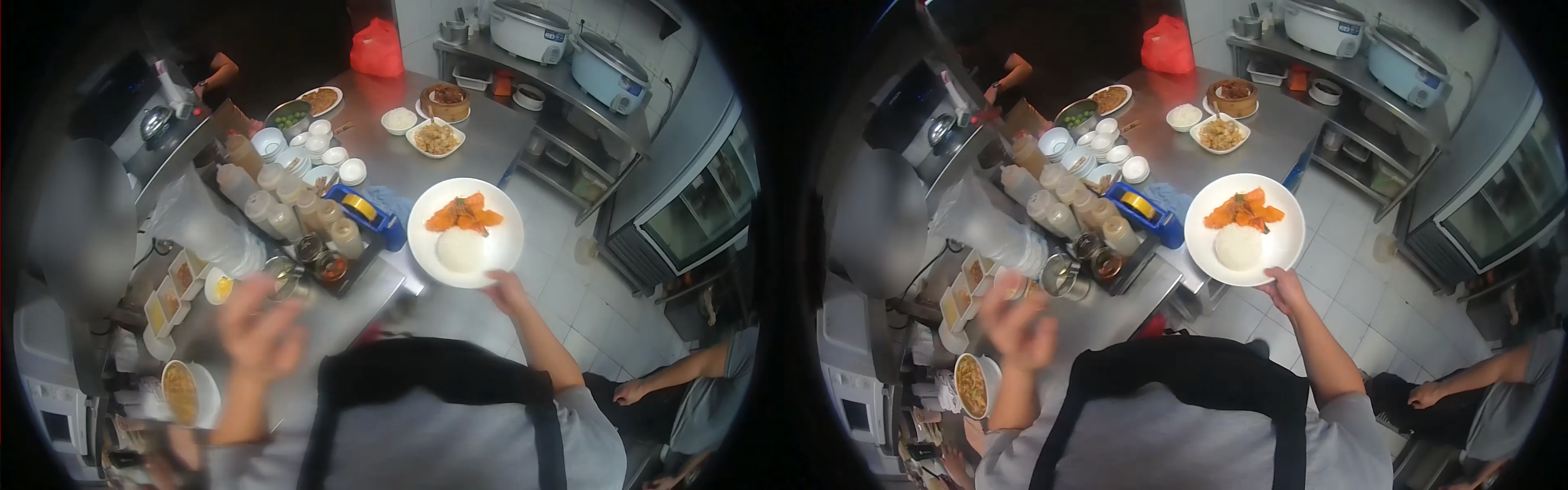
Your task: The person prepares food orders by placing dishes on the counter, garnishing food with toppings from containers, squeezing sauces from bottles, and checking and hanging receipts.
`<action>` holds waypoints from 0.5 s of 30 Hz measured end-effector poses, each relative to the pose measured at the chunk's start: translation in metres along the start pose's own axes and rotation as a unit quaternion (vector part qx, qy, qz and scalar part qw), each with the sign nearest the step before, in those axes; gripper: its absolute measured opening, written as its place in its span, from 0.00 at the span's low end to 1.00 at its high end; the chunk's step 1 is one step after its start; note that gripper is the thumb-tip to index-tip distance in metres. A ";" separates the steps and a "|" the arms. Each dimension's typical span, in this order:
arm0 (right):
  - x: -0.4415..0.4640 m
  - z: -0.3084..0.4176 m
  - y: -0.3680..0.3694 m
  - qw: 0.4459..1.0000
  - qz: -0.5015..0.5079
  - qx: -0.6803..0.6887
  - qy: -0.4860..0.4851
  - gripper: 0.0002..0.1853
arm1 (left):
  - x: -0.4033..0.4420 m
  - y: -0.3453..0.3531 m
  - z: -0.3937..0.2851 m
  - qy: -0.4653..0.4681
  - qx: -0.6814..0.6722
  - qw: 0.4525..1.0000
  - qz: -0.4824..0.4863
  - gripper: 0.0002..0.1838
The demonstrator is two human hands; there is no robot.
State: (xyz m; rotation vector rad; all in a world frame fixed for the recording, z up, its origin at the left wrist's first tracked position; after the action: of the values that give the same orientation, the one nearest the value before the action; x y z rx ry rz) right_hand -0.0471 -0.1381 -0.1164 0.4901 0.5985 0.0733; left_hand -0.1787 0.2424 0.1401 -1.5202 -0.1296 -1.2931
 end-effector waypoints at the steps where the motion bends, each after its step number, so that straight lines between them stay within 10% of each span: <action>1: 0.007 0.010 0.000 1.000 0.004 -0.007 0.006 0.24 | 0.009 0.033 -0.018 -0.095 -0.171 0.979 0.055 0.17; 2: 0.015 0.020 0.002 1.000 0.009 -0.015 0.011 0.24 | 0.010 0.067 -0.022 -0.142 -0.313 0.930 0.133 0.17; 4: 0.039 0.040 -0.001 0.998 0.028 -0.034 0.040 0.24 | -0.016 0.147 -0.039 -0.501 -0.635 0.563 0.170 0.20; 7: 0.086 0.062 -0.019 0.989 0.086 -0.059 0.107 0.24 | -0.067 0.258 -0.066 -0.605 -0.679 0.388 0.149 0.24; 15: 0.183 0.128 -0.022 0.914 0.269 -0.148 0.265 0.22 | 0.020 0.391 -0.125 -0.753 -0.627 0.194 -0.035 0.22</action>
State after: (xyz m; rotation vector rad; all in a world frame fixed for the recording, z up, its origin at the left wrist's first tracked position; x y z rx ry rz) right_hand 0.1744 -0.1741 -0.1305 0.3231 0.9509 0.8335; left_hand 0.0067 -0.0222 -0.1137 -3.6089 -0.4110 1.3378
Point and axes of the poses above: each hand's wrist, its own x-axis towards the middle knuckle, its own y-axis out of the palm, z = x × y, the point moved 1 cm from there along x, towards the middle knuckle, and after that the axes turned 8 degrees about y, right-handed, at the moved point
